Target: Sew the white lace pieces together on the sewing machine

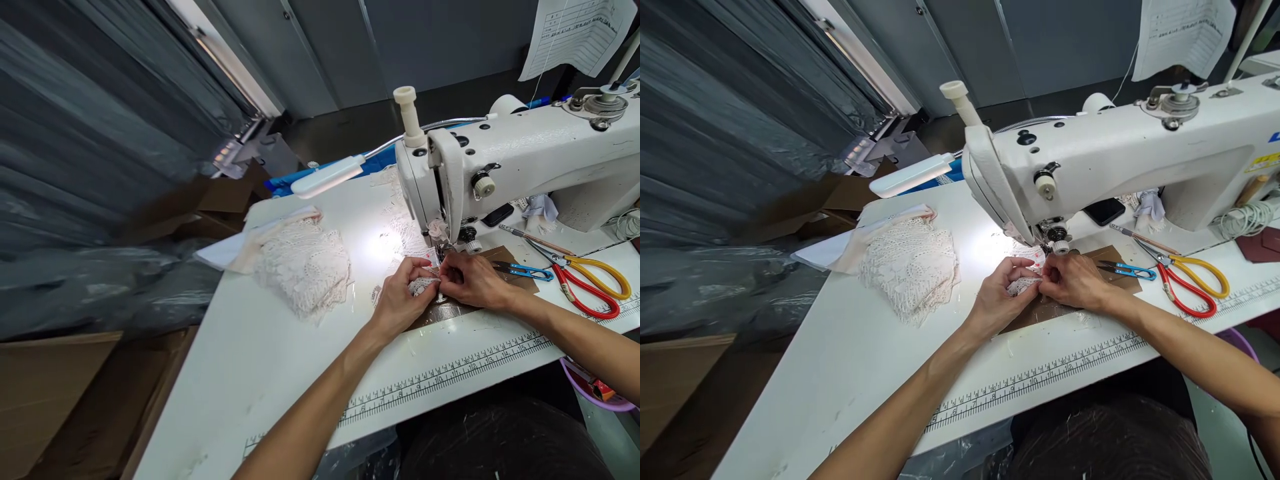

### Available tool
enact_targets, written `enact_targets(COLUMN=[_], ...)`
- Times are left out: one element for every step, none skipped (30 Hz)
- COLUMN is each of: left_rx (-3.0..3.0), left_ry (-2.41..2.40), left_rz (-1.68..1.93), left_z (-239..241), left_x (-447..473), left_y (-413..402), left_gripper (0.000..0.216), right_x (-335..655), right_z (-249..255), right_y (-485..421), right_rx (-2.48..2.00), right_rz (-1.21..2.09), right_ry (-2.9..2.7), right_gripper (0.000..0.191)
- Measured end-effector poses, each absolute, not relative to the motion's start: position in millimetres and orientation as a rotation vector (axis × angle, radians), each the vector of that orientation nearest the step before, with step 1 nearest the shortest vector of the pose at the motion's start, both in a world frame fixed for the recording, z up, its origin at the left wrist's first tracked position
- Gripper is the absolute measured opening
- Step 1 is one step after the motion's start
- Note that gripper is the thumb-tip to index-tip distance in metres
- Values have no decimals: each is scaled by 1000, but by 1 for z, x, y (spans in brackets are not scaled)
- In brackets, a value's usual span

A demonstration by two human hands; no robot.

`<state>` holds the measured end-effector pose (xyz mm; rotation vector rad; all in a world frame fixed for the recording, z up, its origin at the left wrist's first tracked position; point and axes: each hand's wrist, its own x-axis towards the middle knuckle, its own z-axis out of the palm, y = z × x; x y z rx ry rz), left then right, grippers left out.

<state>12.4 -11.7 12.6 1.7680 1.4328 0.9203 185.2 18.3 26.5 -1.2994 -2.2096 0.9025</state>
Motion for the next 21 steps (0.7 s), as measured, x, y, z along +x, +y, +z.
enact_targets(left_rx=[1769,1764,1754,1739,1719,1696,1676,1661,1652,1651,1659,1673,1693,1716,1740,1761,1777,1788,1796,1800,1803], left_ry=[1420,1409,1399,1394,1390,1387,1384,1380,1377,1375,1375,1377,1376,1373,1367,1363,1362,1364,1370,1376,1382], left_rz=[910,891,865,842,825,815,813,817,824,829,833,838,843,848,854,862,867,868,867,865,864], left_z=[14,15,16,17,18,19,19,19,19,19,18,18,17,16,15,15,14,13,12,12,11], left_x=[12,12,11,10,10,9,9,9,9,9,9,9,9,8,8,8,8,8,8,8,8], left_y=[-12,-12,-13,-13,-14,-14,-15,-15,-15,-15,-15,-15,-15,-15,-15,-15,-15,-15,-15,-15,-15], left_gripper=[28,29,31,32,33,34,35,35,34,34,34,33,32,32,31,31,31,31,32,32,33], right_x=[185,185,186,188,190,192,195,197,198,199,200,200,201,201,201,201,201,202,202,202,201], right_z=[27,27,27,27,27,26,25,25,24,23,23,23,23,23,23,23,23,23,22,22,21], right_y=[18,17,17,18,18,19,19,19,19,19,18,17,17,17,17,17,17,17,17,16,16], right_rx=[-1312,-1337,-1370,-1401,-1414,-1397,-1348,-1275,-1198,-1131,-1084,-1055,-1038,-1027,-1018,-1008,-1001,-1001,-1007,-1021,-1040], right_rz=[881,864,853,846,849,866,897,938,972,997,1005,1001,993,989,993,1004,1010,1006,987,952,902], right_ry=[-2193,-2164,-2121,-2074,-2038,-2024,-2035,-2064,-2097,-2132,-2161,-2189,-2215,-2237,-2253,-2263,-2267,-2271,-2282,-2302,-2330], right_gripper=[7,9,12,16,19,19,18,13,7,4,9,14,17,18,17,17,17,16,15,13,11])
